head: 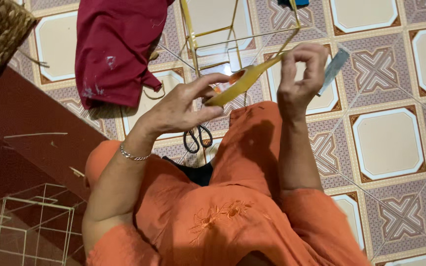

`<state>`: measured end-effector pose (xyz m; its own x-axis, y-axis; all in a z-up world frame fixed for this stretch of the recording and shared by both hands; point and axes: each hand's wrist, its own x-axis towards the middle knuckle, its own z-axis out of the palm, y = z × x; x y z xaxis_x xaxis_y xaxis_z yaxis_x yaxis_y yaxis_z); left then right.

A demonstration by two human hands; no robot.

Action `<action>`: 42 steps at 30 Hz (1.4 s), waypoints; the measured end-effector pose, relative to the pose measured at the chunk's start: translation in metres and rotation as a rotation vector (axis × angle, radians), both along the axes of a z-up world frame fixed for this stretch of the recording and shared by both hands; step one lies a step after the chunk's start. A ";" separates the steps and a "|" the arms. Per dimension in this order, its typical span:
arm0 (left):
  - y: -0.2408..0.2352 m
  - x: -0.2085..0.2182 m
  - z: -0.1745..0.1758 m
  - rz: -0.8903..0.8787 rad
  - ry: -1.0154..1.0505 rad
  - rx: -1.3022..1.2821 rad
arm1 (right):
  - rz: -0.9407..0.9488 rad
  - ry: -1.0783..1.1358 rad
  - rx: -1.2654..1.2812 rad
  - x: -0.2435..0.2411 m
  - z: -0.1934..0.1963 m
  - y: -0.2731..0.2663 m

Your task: The person is assembling a kite frame by wrapping yellow tape around the joints of a wire structure. They use scissors to cut the tape and secure the connections.

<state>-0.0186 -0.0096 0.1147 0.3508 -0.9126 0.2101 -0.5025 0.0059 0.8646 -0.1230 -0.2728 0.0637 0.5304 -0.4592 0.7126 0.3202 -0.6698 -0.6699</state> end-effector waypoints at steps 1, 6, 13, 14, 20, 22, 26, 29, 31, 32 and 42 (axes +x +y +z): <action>-0.001 0.000 0.000 -0.009 0.020 -0.030 | -0.034 -0.025 0.010 0.005 -0.006 -0.009; -0.010 -0.001 0.014 0.167 0.233 -0.047 | -0.063 -0.130 0.122 0.035 -0.024 -0.031; -0.024 -0.004 0.013 0.233 0.223 -0.173 | 0.013 -0.173 0.287 0.049 -0.027 -0.030; -0.024 -0.003 0.012 0.234 0.226 -0.179 | 0.014 -0.169 0.296 0.051 -0.028 -0.032; -0.023 -0.005 0.010 0.230 0.267 -0.227 | 0.101 -0.193 0.422 0.053 -0.039 -0.039; -0.021 -0.006 0.013 0.233 0.251 -0.233 | 0.149 -0.176 0.500 0.054 -0.040 -0.042; -0.011 -0.005 0.026 0.206 0.285 -0.293 | 0.262 -0.147 0.623 0.053 -0.034 -0.046; -0.008 0.002 0.035 0.219 0.233 -0.281 | 0.283 -0.153 0.603 0.053 -0.035 -0.044; -0.010 0.010 0.041 0.263 0.204 -0.247 | 0.281 -0.164 0.598 0.055 -0.036 -0.045; -0.008 0.013 0.045 0.290 0.209 -0.260 | 0.285 -0.172 0.615 0.056 -0.037 -0.045; 0.007 0.042 0.058 0.665 -0.627 -0.020 | 0.252 -0.119 0.503 0.053 -0.043 -0.049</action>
<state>0.0230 -0.0026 0.1729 0.6191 -0.5573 0.5533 -0.7853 -0.4407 0.4348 -0.0701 -0.3221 0.0210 0.5969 -0.6267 0.5009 0.5213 -0.1716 -0.8359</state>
